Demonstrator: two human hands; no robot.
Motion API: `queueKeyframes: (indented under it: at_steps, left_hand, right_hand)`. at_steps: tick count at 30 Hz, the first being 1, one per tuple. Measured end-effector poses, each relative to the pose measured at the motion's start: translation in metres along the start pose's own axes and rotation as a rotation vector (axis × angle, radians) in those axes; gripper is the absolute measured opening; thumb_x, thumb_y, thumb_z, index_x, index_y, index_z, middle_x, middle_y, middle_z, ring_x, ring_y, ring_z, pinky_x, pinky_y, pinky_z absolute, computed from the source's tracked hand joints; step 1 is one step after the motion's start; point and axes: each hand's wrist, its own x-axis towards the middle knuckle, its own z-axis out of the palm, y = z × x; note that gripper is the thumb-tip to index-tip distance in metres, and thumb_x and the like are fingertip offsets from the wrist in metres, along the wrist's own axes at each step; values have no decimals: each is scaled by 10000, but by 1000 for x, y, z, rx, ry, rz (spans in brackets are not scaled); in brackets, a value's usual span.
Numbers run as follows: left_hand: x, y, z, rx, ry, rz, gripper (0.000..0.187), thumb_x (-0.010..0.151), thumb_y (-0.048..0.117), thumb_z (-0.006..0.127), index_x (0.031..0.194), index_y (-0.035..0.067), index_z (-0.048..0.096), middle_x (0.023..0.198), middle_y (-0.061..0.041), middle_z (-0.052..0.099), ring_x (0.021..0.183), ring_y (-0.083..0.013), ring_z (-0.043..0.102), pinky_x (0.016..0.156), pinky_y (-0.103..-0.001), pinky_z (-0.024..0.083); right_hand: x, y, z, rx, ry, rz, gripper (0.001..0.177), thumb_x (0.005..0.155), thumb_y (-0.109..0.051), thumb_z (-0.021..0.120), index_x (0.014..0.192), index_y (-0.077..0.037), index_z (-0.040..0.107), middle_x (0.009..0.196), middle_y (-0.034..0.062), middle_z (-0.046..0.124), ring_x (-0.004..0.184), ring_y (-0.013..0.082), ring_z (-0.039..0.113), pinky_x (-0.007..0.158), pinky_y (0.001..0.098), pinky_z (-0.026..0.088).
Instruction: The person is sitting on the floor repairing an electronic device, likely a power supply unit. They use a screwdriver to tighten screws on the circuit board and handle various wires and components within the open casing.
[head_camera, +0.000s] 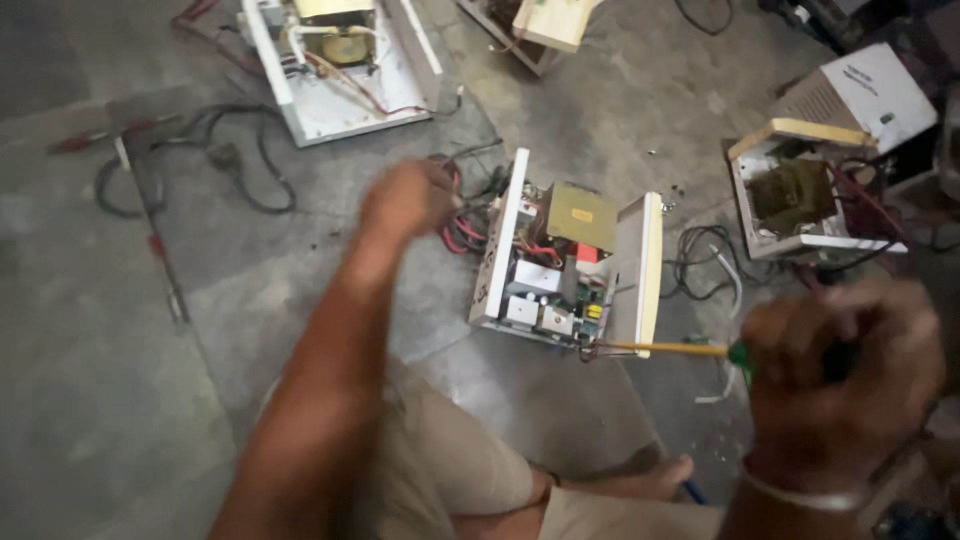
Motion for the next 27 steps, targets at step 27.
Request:
queueKeyframes:
  at_steps: [27]
  left_hand:
    - [-2, 34, 73, -192, -617, 121, 191, 698, 238, 802, 848, 125, 836, 750, -112, 793, 635, -208, 743, 611, -356, 592]
  right_hand:
    - [-67, 236, 0, -220, 91, 705, 285, 1007, -279, 631, 1154, -60, 739, 875, 103, 739, 757, 164, 692, 696, 295, 556]
